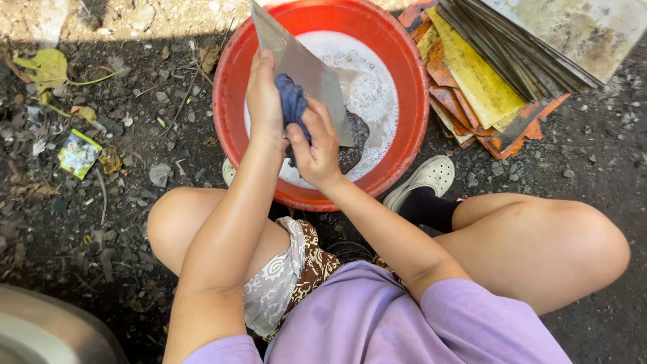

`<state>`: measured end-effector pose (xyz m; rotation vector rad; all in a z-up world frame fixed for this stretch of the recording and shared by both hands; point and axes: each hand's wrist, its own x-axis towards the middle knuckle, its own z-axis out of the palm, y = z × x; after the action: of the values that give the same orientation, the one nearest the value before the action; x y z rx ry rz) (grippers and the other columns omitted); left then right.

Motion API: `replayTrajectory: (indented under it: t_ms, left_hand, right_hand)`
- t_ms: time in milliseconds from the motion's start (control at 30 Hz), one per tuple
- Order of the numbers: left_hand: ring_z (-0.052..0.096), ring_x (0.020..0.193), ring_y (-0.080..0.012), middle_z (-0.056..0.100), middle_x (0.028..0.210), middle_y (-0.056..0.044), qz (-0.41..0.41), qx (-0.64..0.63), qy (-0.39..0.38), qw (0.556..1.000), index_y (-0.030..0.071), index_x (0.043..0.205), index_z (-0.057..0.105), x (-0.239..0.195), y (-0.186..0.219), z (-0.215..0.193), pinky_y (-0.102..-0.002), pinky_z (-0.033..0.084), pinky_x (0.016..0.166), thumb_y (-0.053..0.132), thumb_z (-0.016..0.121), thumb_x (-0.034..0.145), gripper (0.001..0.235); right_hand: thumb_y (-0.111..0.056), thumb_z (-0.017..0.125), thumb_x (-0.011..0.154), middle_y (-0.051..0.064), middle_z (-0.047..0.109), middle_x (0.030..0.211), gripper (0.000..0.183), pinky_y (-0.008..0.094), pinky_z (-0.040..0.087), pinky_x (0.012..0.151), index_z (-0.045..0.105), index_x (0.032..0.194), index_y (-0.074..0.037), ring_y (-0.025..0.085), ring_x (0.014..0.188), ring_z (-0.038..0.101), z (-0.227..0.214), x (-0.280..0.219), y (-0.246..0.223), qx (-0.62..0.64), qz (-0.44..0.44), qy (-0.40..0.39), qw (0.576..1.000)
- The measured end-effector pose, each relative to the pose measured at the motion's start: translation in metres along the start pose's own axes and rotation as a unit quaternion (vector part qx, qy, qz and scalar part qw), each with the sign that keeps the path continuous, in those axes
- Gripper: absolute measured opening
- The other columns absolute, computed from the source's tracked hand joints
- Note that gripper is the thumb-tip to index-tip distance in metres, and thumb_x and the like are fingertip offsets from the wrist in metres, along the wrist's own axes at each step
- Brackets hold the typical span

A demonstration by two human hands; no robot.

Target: The person sits on the ground and scrubs rectangular metal sheets with a blue cloth using soapy water from a red basin. They repeatedly dip the cloth, wipe both sides of each sheet, and place cleaned sheets onto a nearby stack.

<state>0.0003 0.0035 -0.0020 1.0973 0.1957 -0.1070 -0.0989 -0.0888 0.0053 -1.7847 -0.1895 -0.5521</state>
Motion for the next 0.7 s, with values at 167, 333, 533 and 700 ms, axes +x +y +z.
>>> replayTrajectory:
  t_ms: [167, 333, 533, 700]
  left_hand:
    - [0.064, 0.112, -0.0206, 0.067, 0.125, -0.012, 0.011, 0.062, 0.048, 0.997, -0.001, 0.137, 0.056, -0.004, 0.001, -0.011, -0.036, 0.05, 0.1, 0.036, 0.045, 0.108, 0.048]
    - [0.065, 0.113, -0.0192, 0.066, 0.126, -0.012, 0.007, 0.069, 0.009, 0.998, 0.002, 0.141, 0.053, -0.006, 0.017, -0.01, -0.035, 0.051, 0.1, 0.03, 0.043, 0.109, 0.044]
    - [0.066, 0.107, -0.0177, 0.069, 0.12, -0.01, 0.014, 0.091, 0.005, 0.996, 0.001, 0.136, 0.056, -0.003, 0.016, -0.003, -0.034, 0.051, 0.097, 0.013, 0.051, 0.105, 0.034]
    - [0.064, 0.108, -0.0162, 0.07, 0.117, -0.008, 0.025, 0.083, -0.013, 0.996, 0.0, 0.131, 0.06, 0.0, 0.009, 0.001, -0.033, 0.05, 0.099, 0.011, 0.051, 0.106, 0.029]
  right_hand:
    - [-0.008, 0.062, 0.101, 0.018, 0.062, 0.133, 0.022, 0.042, 0.049, 0.104, 0.065, 0.123, -0.004, 0.036, 0.117, 0.06, -0.003, -0.021, 0.029, -0.042, 0.012, -0.008, 0.999]
    - [-0.01, 0.064, 0.102, 0.015, 0.063, 0.128, 0.02, 0.041, 0.051, 0.101, 0.066, 0.121, -0.004, 0.035, 0.115, 0.062, 0.001, -0.027, 0.054, -0.058, 0.054, 0.01, 0.997]
    - [-0.009, 0.063, 0.103, 0.017, 0.062, 0.129, 0.02, 0.041, 0.05, 0.103, 0.064, 0.122, -0.002, 0.034, 0.118, 0.061, 0.008, -0.03, 0.056, -0.045, 0.046, 0.041, 0.997]
    - [-0.008, 0.062, 0.103, 0.018, 0.061, 0.128, 0.02, 0.04, 0.05, 0.102, 0.064, 0.122, -0.001, 0.034, 0.117, 0.061, 0.001, -0.024, 0.048, -0.055, 0.053, 0.046, 0.996]
